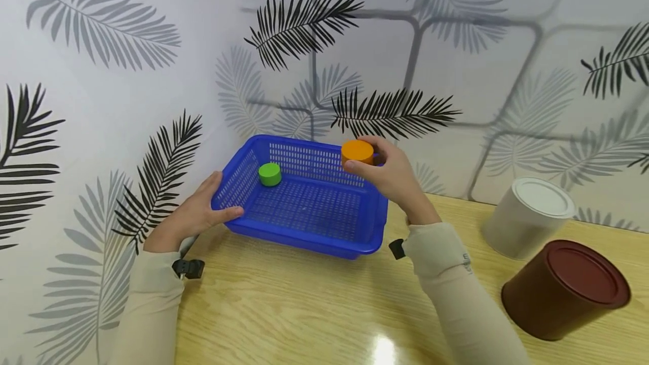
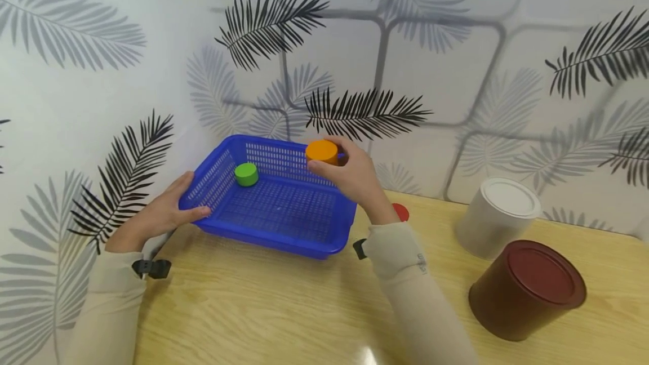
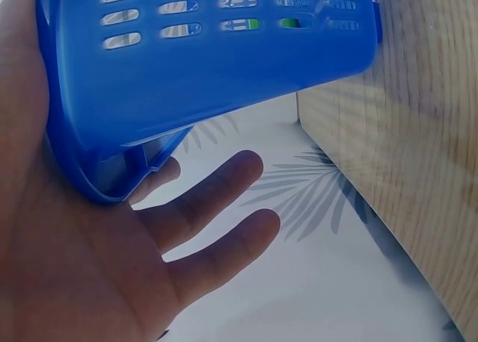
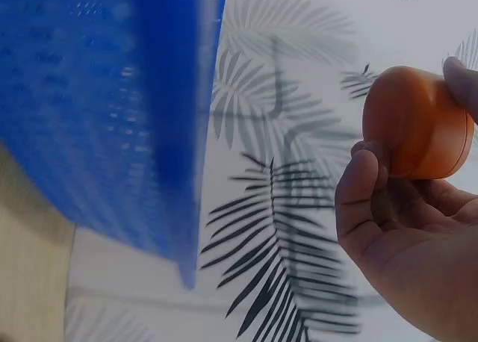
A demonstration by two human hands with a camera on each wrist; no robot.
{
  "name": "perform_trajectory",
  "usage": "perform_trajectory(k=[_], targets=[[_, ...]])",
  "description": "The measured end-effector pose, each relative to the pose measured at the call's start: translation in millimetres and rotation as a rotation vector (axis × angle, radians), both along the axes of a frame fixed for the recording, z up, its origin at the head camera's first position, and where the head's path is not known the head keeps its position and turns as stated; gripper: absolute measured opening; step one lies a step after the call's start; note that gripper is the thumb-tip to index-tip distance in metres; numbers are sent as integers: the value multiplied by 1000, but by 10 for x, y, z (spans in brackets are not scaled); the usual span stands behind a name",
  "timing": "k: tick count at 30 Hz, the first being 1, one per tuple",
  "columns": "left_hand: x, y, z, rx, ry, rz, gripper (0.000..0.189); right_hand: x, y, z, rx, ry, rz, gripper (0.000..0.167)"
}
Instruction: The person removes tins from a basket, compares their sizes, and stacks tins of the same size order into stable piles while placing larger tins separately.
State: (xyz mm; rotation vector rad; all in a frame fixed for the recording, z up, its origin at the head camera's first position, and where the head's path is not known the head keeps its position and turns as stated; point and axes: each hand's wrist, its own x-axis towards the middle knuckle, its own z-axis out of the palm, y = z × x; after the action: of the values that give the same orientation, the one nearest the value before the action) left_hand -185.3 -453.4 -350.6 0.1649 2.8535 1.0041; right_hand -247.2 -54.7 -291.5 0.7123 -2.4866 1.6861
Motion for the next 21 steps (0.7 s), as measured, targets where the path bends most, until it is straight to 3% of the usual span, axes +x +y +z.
perform_trajectory(k=[11,16,21], targets=[[-21,15,-75,-22,-1,-10,118,90,779,-530,-36,-84,-187,69],[-15,-21,-59,-31,-2,-11,116,10,1069,-784,-6,-118,-276,71],[-5,-27,-23,-25,-2,-11,116,-80,1266,-955,19,-195,-251,73]])
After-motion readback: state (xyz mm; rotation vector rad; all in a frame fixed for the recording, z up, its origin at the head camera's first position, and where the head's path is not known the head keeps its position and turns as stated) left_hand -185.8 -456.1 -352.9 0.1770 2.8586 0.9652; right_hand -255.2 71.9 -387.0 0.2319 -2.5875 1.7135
